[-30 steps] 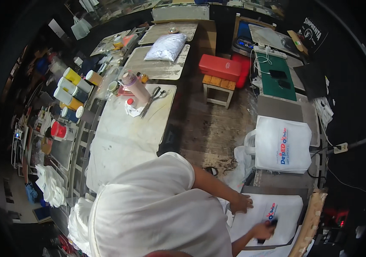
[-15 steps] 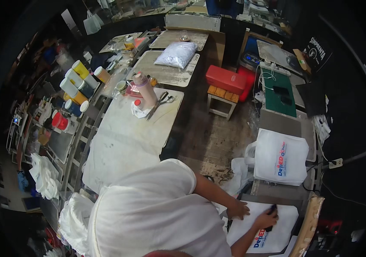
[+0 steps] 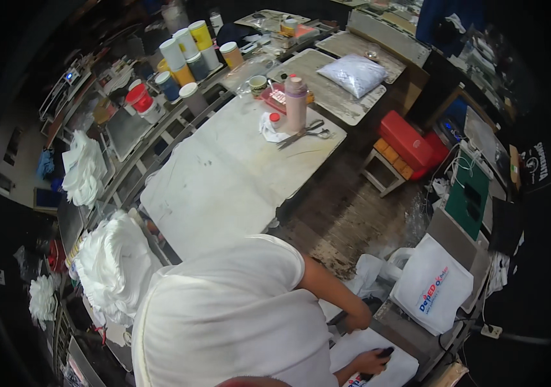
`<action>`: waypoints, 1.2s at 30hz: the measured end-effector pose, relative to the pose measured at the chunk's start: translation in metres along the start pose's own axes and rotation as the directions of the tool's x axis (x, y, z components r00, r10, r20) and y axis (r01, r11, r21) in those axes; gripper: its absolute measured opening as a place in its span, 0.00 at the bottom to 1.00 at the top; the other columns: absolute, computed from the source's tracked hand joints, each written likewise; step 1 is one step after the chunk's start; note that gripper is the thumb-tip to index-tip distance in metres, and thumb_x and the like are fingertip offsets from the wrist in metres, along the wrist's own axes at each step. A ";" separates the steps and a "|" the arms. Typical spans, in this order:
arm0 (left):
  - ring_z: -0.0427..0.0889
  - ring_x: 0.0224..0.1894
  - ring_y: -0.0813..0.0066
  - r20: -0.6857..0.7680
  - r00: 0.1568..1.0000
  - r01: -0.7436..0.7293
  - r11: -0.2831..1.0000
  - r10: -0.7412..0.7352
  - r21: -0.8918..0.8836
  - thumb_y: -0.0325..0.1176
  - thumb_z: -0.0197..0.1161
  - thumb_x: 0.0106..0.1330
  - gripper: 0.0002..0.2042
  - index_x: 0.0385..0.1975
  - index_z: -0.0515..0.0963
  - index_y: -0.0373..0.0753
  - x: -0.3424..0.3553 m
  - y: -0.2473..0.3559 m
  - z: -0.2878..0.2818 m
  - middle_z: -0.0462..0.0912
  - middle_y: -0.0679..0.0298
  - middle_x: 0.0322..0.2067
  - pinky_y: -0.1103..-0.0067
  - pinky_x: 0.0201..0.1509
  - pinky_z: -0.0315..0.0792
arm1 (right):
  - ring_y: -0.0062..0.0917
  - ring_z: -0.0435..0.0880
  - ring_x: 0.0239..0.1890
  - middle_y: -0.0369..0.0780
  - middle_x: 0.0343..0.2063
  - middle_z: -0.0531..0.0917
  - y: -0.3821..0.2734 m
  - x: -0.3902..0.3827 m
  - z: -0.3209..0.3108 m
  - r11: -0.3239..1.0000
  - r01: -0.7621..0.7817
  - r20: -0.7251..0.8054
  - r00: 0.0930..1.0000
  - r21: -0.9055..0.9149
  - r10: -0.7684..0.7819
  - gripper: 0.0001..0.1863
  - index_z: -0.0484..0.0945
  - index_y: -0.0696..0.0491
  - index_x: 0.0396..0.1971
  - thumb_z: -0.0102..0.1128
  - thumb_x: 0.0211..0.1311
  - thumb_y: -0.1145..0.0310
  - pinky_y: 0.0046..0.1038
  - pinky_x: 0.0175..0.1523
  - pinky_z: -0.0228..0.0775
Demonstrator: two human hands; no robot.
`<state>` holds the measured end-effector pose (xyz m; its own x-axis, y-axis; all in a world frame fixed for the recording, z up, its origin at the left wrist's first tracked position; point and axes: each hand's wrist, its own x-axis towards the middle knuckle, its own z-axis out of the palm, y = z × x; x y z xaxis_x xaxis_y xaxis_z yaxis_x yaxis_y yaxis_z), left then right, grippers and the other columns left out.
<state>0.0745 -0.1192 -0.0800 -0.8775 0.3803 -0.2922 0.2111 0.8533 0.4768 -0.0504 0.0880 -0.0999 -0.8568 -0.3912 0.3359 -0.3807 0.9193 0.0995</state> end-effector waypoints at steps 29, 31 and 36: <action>0.81 0.48 0.53 -0.087 0.785 0.398 0.606 -0.613 -0.689 0.53 0.64 0.61 0.28 0.46 0.80 0.30 -0.150 -0.106 0.112 0.83 0.48 0.46 0.64 0.53 0.73 | 0.46 0.79 0.46 0.49 0.45 0.81 0.035 0.028 0.004 0.704 0.581 -0.248 0.813 0.408 -0.527 0.27 0.76 0.55 0.54 0.54 0.66 0.49 0.44 0.53 0.69; 0.81 0.47 0.54 0.007 0.757 0.519 0.594 -0.654 -0.614 0.53 0.65 0.60 0.27 0.46 0.80 0.31 -0.167 -0.105 0.121 0.83 0.49 0.46 0.64 0.52 0.73 | 0.46 0.80 0.45 0.49 0.44 0.81 0.018 0.003 0.002 0.727 0.558 -0.225 0.829 0.401 -0.512 0.27 0.76 0.56 0.53 0.54 0.66 0.49 0.44 0.52 0.70; 0.81 0.46 0.56 -0.049 0.845 0.363 0.639 -0.532 -0.679 0.51 0.65 0.60 0.26 0.46 0.81 0.32 -0.128 -0.055 0.083 0.84 0.50 0.45 0.65 0.52 0.73 | 0.46 0.80 0.44 0.50 0.43 0.81 0.014 -0.009 -0.064 0.764 0.513 -0.144 0.854 0.391 -0.500 0.27 0.76 0.57 0.52 0.55 0.66 0.49 0.43 0.50 0.71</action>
<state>0.2109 -0.1853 -0.1377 -0.8751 -0.1503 -0.4600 -0.4758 0.4409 0.7611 -0.0254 0.1070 -0.0413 -0.4913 -0.7874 0.3724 -0.8665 0.4851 -0.1173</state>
